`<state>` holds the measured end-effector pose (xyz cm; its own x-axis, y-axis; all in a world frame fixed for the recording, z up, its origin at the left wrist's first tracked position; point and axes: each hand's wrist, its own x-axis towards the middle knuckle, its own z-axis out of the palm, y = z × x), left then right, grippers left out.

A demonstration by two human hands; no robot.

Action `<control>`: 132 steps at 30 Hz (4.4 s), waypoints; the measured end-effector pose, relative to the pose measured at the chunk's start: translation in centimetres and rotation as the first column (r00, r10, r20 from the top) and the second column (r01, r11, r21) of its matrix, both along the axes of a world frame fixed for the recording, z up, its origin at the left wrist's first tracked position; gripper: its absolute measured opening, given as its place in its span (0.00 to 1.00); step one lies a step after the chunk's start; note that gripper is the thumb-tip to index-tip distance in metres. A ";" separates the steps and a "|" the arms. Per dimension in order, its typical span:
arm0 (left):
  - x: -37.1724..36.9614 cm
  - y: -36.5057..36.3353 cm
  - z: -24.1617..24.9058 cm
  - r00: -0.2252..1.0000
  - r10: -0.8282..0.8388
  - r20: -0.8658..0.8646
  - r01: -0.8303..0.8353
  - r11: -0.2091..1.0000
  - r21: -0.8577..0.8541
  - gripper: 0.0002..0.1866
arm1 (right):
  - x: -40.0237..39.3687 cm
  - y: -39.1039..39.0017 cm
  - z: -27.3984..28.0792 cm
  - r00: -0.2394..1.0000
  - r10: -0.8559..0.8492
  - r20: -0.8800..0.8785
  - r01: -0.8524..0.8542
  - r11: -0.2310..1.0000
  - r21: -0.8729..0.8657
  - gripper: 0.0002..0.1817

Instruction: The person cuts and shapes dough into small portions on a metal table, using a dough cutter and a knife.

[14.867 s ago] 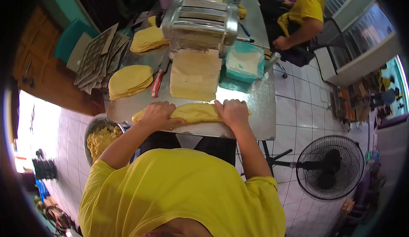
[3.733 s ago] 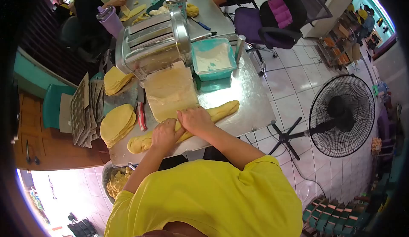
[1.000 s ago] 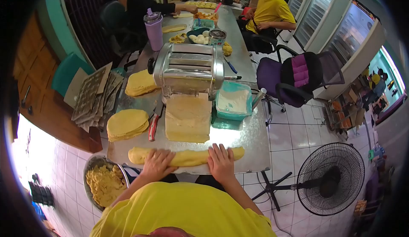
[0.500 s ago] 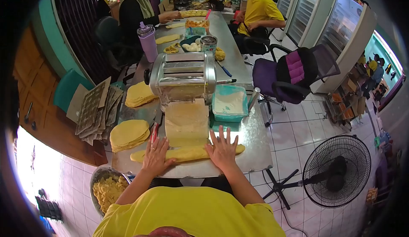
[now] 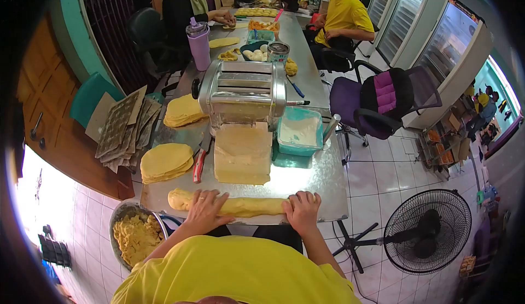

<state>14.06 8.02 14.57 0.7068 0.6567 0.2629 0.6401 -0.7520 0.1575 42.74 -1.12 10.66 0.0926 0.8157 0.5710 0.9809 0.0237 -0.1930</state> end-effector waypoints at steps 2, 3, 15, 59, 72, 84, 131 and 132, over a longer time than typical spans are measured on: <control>0.9 1.1 -1.0 0.995 -0.086 0.054 0.083 0.995 0.054 0.31 | 0.3 1.0 -0.3 1.000 -0.013 -0.001 0.013 0.999 -0.030 0.11; 1.0 1.5 -1.4 0.995 -0.086 0.053 0.084 0.995 0.046 0.31 | 0.4 1.3 -0.4 1.000 -0.027 0.003 0.027 0.998 -0.056 0.13; 1.7 2.9 -2.7 0.983 -0.070 0.172 0.047 0.989 0.139 0.29 | 0.7 2.9 -0.7 0.996 -0.082 0.021 0.083 0.992 -0.094 0.18; 9.2 3.4 -1.0 0.984 -0.178 0.008 0.171 0.932 -0.319 0.29 | -2.5 5.9 0.2 0.998 0.018 -0.067 -0.031 0.979 -0.199 0.18; 5.9 0.5 -1.3 0.947 -0.312 0.079 0.321 0.933 -0.165 0.44 | -2.6 -1.9 -0.2 0.993 0.114 -0.035 -0.118 0.984 -0.136 0.22; 5.1 0.7 -2.6 0.946 -0.314 0.084 0.324 0.936 -0.140 0.38 | -1.2 -1.2 0.7 0.999 0.019 0.027 -0.012 0.972 -0.236 0.27; 19.4 -1.8 -2.9 0.915 -0.402 0.046 0.403 0.914 -0.044 0.20 | 3.8 -0.9 0.4 0.981 -0.129 -0.147 0.137 0.990 0.046 0.17; 19.3 -2.0 -2.5 0.902 -0.432 0.019 0.432 0.902 -0.019 0.20 | 3.9 -1.2 0.2 0.985 -0.105 -0.137 0.112 0.993 0.045 0.17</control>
